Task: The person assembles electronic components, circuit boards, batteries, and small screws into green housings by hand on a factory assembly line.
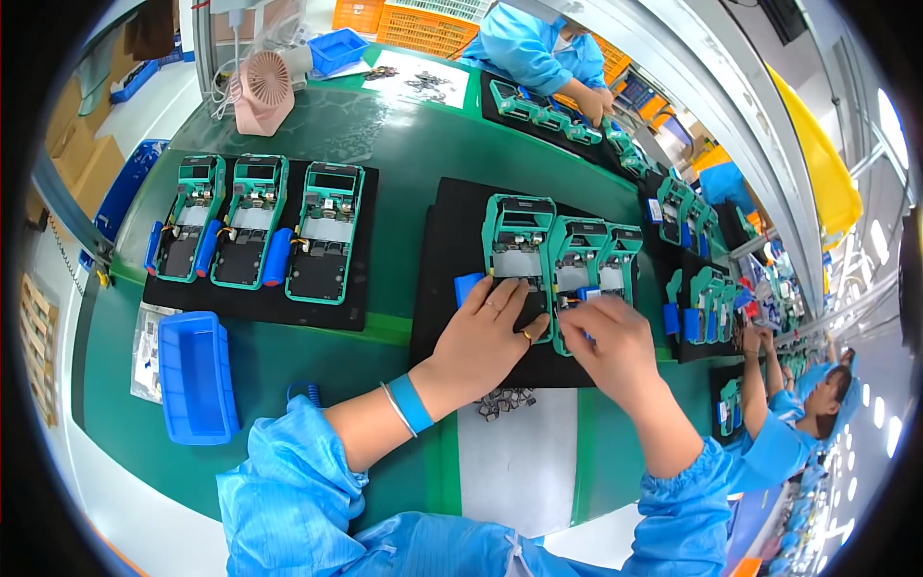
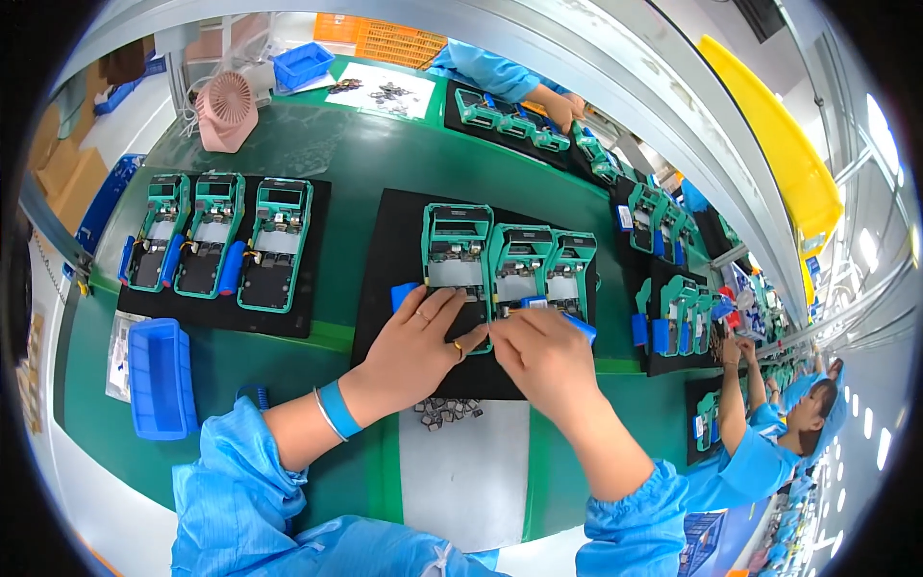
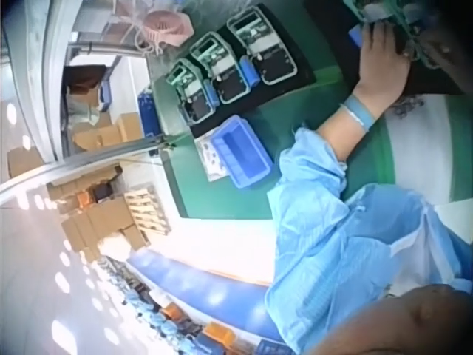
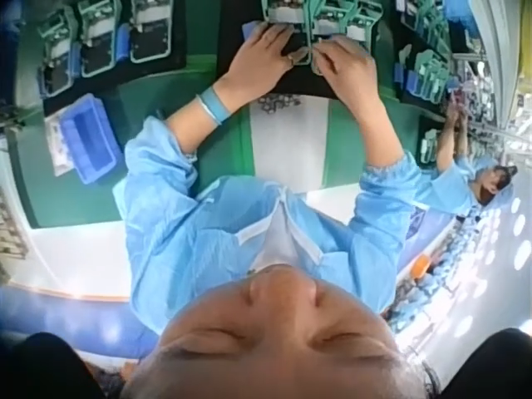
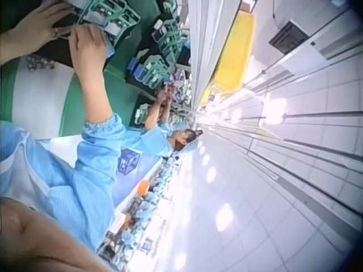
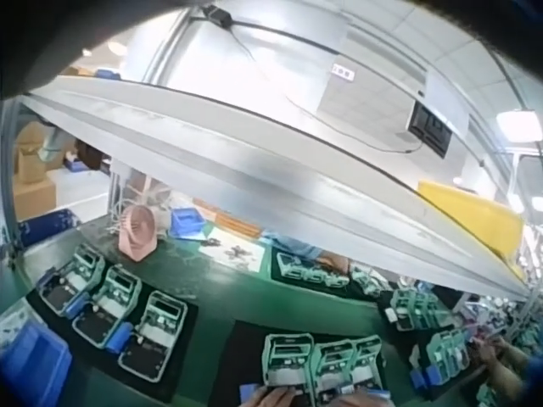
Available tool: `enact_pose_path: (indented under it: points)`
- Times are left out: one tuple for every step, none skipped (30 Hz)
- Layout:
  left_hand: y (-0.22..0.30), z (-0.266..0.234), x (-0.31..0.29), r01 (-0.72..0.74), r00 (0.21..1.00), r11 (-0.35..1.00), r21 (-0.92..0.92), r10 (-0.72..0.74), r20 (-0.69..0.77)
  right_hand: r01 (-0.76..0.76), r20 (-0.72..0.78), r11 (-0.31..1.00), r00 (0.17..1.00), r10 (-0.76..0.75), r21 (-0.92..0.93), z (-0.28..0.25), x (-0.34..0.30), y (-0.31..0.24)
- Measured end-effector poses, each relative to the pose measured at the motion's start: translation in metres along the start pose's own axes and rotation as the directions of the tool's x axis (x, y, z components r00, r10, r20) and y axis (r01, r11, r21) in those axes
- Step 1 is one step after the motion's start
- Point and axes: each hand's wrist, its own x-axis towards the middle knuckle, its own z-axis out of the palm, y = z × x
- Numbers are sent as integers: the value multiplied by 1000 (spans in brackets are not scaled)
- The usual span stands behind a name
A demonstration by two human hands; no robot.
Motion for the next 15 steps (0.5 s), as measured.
enact_pose_path:
  points:
    - [0,2,1,2,1000,1000,-18,-3,-22,83,-26,995,996,-84,-49,7,9,9]
    - [-1,0,-1,9,999,1000,-7,-9,-31,171,-50,981,983,-176,-86,18,18,17]
    - [0,-1,1,10,999,1000,-6,-11,-41,258,-71,949,959,-274,-181,29,24,28]
    - [0,-2,2,3,999,1000,-22,-3,-38,294,-47,927,948,-313,-233,34,29,36]
    - [0,-2,2,1,1000,999,-32,-2,-30,333,-25,902,935,-353,-276,41,33,43]
    - [0,1,1,2,999,999,-40,-4,-36,349,-16,877,927,-375,-329,46,36,47]
    - [1,1,1,8,999,999,-33,-9,-40,357,-18,875,923,-384,-328,48,40,49]
    - [1,2,1,8,999,1000,-30,-9,-31,362,-4,863,921,-389,-352,50,41,51]
    - [2,2,1,7,1000,1000,-27,-7,-23,366,10,851,920,-392,-377,52,43,52]
    - [2,2,1,11,1000,1000,-24,-12,-24,384,-9,845,909,-417,-372,56,46,55]
    - [2,3,0,14,1000,1000,-22,-14,-24,386,-9,845,908,-419,-370,57,48,56]
    - [2,3,0,15,999,1000,-18,-16,-34,395,4,835,905,-426,-384,58,50,56]
    - [2,3,0,16,999,1000,-14,-16,-44,403,18,823,902,-432,-400,58,51,57]
    - [1,4,0,19,999,1000,-13,-19,-43,405,18,824,901,-434,-397,58,52,56]
    - [1,4,0,15,999,1000,-17,-15,-39,419,35,816,896,-443,-399,57,54,54]
